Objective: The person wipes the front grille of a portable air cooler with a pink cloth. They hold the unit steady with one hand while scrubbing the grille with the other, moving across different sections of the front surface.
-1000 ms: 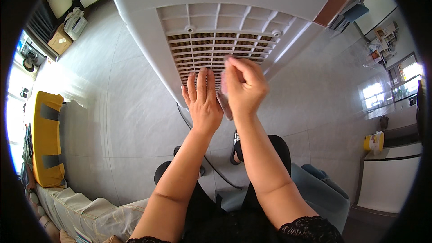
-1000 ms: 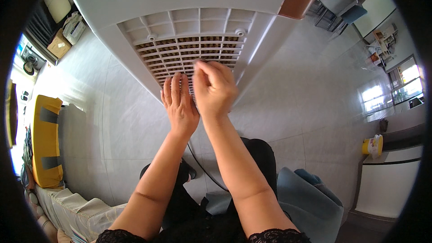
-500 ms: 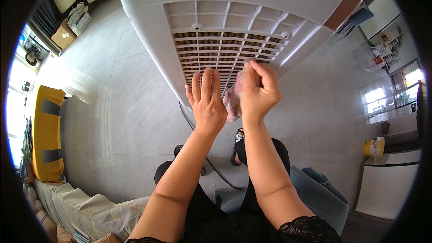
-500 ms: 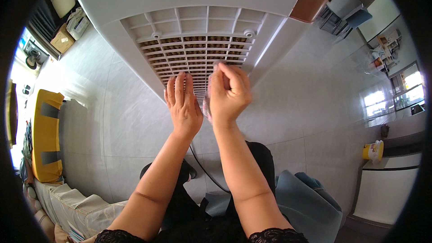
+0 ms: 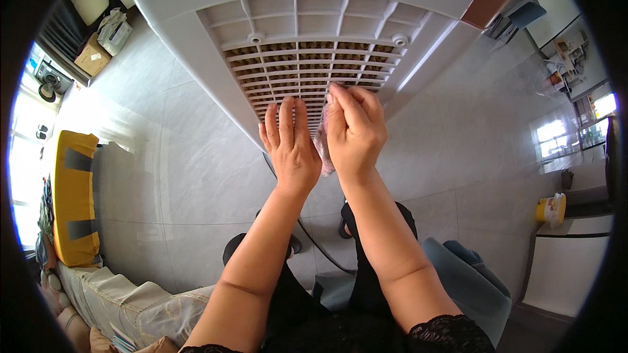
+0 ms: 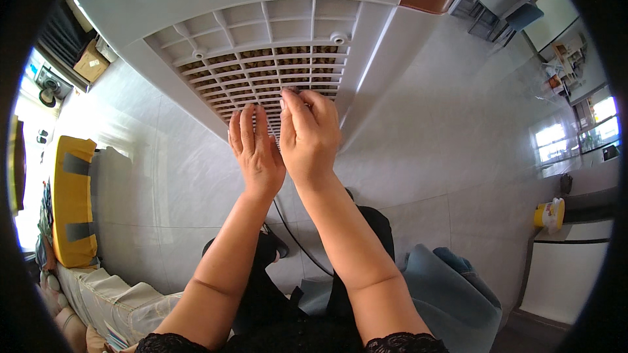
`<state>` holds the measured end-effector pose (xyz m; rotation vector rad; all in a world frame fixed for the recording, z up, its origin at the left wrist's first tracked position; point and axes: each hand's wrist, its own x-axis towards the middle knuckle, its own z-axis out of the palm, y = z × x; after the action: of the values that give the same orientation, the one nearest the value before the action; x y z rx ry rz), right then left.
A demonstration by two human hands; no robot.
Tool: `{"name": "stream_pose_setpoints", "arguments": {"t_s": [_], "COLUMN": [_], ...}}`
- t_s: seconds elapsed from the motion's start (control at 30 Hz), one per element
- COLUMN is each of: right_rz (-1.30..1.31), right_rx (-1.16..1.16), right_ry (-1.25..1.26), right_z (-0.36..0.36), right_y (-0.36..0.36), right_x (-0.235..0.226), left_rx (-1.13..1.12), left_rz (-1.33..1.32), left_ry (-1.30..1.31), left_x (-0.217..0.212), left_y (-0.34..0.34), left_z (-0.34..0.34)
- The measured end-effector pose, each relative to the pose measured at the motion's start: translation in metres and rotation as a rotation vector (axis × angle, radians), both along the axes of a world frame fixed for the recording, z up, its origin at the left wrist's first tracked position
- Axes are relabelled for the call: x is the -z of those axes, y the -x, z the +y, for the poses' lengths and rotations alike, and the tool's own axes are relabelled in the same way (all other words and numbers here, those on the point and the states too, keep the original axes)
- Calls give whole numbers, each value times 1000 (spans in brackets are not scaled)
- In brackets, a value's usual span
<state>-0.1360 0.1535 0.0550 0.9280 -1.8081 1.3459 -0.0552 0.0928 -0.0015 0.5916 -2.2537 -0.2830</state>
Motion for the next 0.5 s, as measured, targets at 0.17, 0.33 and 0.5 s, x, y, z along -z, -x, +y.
{"name": "stream_pose_setpoints", "arguments": {"t_s": [0.17,0.33,0.5], "right_rz": [-35,27,-84], "right_rx": [59,-6,93], "right_ry": [-58,-53,23], "right_z": [17,4,29], "right_y": [11,4,16], "right_x": [3,6,14], "left_rx": [19,6,16], "left_rz": [-21,-12,-44], "left_ry": [2,15,28], "left_x": [-3,0,-2], "left_y": [-1,1,-3], "left_z": [1,0,-1]}}
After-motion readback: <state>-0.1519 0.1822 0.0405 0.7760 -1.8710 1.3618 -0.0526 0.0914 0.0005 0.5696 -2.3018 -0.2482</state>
